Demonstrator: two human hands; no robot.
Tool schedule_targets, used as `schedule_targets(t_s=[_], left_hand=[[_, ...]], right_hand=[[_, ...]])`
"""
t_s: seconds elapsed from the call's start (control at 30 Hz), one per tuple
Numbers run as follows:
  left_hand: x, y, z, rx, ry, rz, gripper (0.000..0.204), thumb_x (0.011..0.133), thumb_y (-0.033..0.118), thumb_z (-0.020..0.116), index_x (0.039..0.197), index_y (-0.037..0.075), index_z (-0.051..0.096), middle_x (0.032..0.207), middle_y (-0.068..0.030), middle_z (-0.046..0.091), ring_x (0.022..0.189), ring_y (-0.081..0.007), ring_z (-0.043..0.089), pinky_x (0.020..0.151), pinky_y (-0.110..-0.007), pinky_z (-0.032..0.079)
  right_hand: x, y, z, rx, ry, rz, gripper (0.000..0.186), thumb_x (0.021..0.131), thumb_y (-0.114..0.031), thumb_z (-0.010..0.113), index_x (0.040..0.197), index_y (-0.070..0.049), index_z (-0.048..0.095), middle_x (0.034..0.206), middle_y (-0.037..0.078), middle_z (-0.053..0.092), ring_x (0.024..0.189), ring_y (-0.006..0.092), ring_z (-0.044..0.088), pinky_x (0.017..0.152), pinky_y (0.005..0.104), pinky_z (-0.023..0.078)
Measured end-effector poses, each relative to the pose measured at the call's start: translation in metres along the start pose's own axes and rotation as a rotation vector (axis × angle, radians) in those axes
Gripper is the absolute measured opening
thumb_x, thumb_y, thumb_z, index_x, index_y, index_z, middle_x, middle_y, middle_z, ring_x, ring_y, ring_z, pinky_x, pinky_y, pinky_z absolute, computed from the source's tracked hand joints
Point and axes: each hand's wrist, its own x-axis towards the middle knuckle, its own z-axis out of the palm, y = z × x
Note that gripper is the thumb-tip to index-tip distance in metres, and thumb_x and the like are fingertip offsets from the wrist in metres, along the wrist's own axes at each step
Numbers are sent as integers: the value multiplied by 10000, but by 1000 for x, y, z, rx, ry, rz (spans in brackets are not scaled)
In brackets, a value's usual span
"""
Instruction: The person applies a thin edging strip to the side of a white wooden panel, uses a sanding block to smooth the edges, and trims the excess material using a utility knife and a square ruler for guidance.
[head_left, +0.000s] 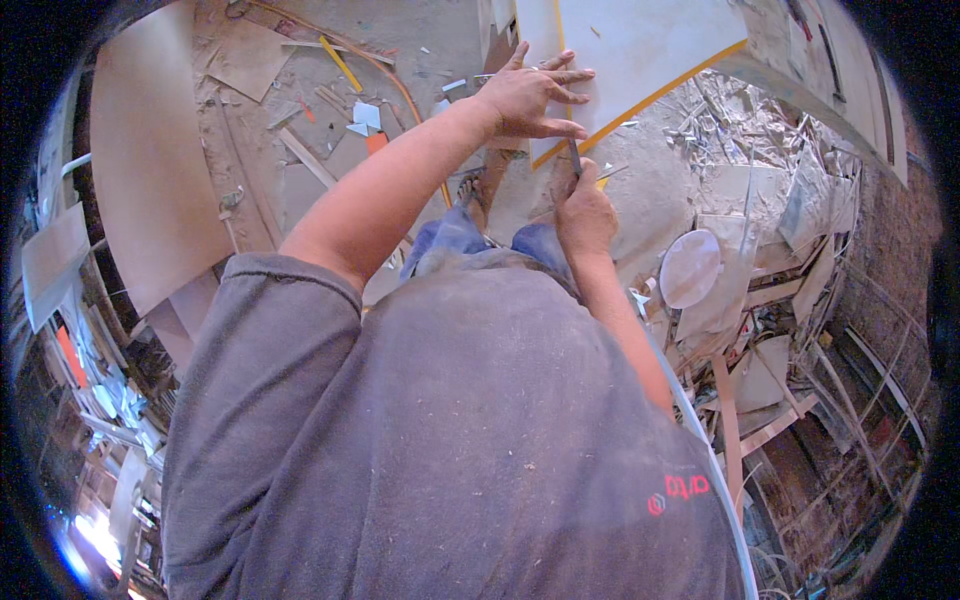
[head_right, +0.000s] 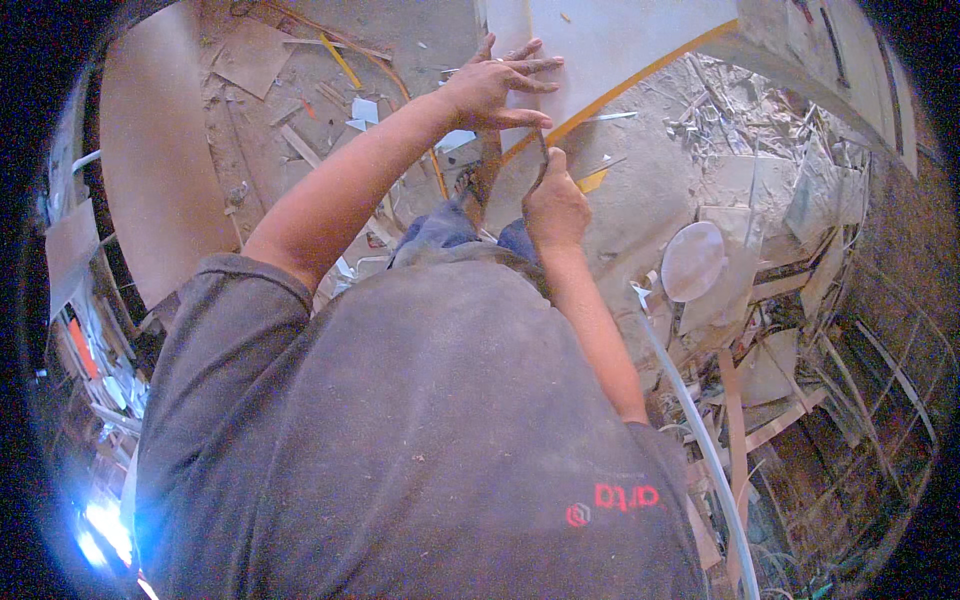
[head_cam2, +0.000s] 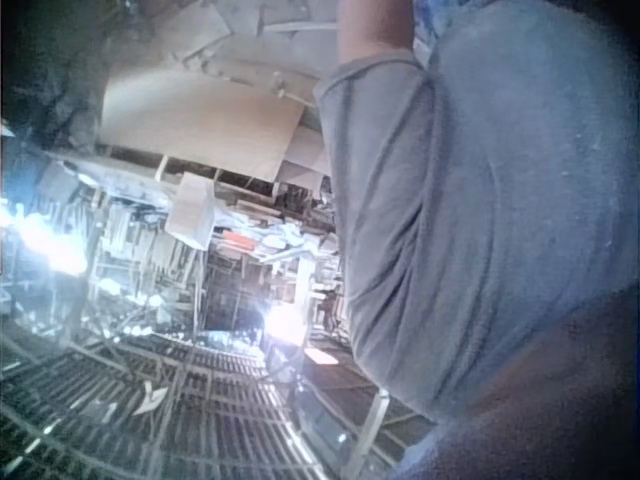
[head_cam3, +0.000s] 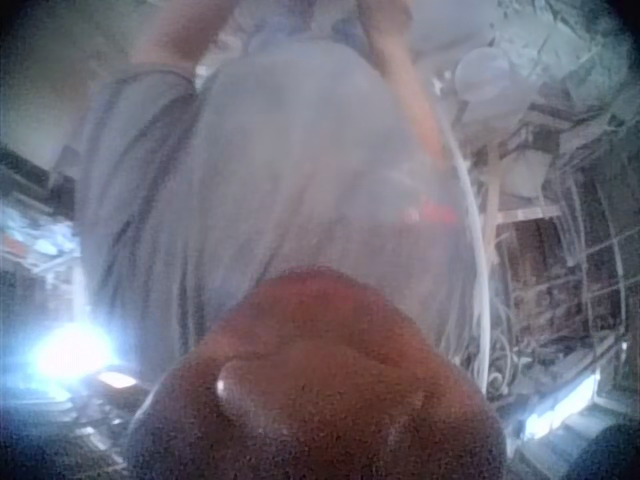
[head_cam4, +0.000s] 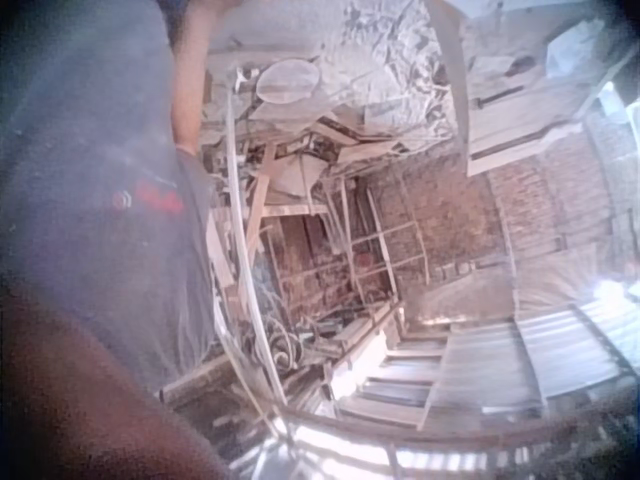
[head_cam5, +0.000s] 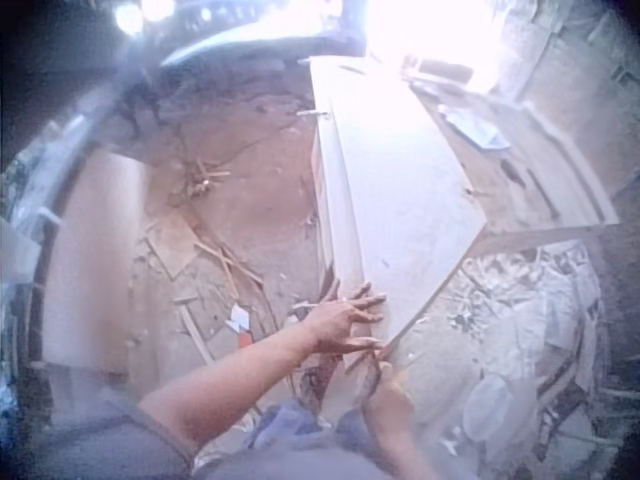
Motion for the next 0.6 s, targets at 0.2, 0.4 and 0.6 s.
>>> schedule_targets(t_s=[0.2,0.4,0.6], left_hand=[[-1,3,3,15,-5,-6,763,820,852,573,1343,313,709,1661,108,374,1587,-202,224,1252,-694,58],[2,2,2,37,-15,-7,723,852,822,571,1348,312,705,1667,123,358,1590,-203,210,1243,-715,49],[3,6,-2,45,-60,-39,703,871,810,559,1354,319,699,1666,128,358,1592,-207,205,1240,-721,57]], right_hand=[[-3,-2,-5,21,-19,13,265,1019,-254,516,1254,-132,530,885,239,733,843,476,719,729,611,533],[1,-2,-2,58,-16,30,274,1045,-329,494,1228,-131,543,922,266,726,872,512,698,778,631,514],[0,-10,-9,50,-51,74,269,1024,-286,509,1227,-112,537,946,282,722,916,511,698,799,630,513]])
